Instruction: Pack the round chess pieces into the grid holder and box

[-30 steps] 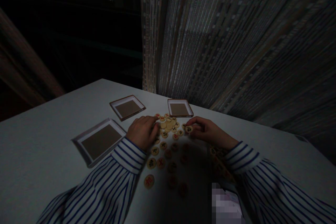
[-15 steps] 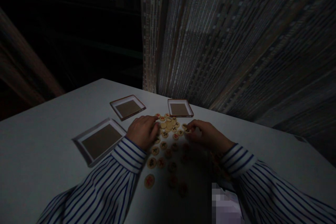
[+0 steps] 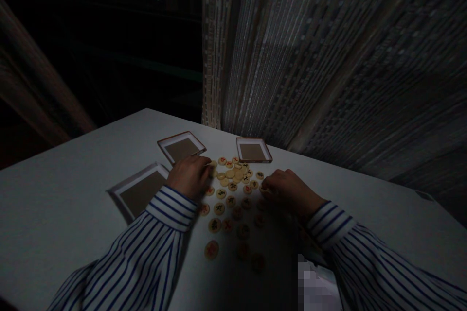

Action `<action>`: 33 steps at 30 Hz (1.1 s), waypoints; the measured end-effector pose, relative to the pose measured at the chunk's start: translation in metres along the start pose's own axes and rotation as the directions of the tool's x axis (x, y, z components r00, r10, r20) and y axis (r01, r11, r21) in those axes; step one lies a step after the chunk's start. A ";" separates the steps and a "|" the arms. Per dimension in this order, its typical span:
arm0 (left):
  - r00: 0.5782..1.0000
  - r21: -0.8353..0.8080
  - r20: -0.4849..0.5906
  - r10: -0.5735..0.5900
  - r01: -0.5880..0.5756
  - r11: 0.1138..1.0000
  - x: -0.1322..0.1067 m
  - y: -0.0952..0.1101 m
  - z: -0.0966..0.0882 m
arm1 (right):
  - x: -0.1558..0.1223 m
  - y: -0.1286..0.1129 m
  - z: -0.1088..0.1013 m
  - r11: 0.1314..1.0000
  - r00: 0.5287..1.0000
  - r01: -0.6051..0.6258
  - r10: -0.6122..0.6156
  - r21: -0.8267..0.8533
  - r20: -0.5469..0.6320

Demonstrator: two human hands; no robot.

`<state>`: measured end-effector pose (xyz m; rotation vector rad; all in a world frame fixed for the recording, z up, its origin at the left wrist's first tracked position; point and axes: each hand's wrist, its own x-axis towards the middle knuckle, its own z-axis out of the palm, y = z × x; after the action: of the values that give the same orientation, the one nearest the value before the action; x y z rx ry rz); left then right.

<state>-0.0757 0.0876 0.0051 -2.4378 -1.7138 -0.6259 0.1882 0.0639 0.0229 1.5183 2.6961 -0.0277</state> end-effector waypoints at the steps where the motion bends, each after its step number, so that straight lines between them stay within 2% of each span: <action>1: 1.000 0.003 0.002 -0.014 0.014 1.000 0.000 -0.002 -0.001 | 0.000 -0.001 -0.001 1.000 1.000 -0.003 0.003 -0.005 0.007; 10: 0.995 0.027 0.030 -0.095 0.094 0.995 0.002 -0.014 -0.006 | 0.001 0.002 0.003 0.999 1.000 0.023 -0.023 -0.030 -0.011; 16: 0.997 0.053 0.010 -0.075 0.074 0.996 0.002 -0.021 -0.003 | 0.008 -0.003 -0.003 1.000 0.999 0.005 -0.006 -0.019 -0.052; 25: 0.989 -0.103 0.111 0.096 -0.085 0.991 0.000 -0.021 0.006 | 0.048 -0.037 -0.014 0.990 0.989 0.138 -0.136 0.027 -0.057; 28: 0.989 -0.096 0.111 0.096 -0.085 0.992 0.001 -0.021 0.006 | 0.063 -0.049 -0.018 0.987 0.986 0.161 -0.160 0.011 -0.044; 33: 0.991 -0.058 0.129 0.025 -0.017 0.998 0.001 -0.018 0.002 | 0.082 -0.064 -0.020 0.987 0.988 0.151 -0.152 -0.049 -0.005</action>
<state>-0.0912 0.0953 0.0006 -2.5850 -1.7367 -0.5325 0.0907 0.1013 0.0383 1.3013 2.7910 0.0387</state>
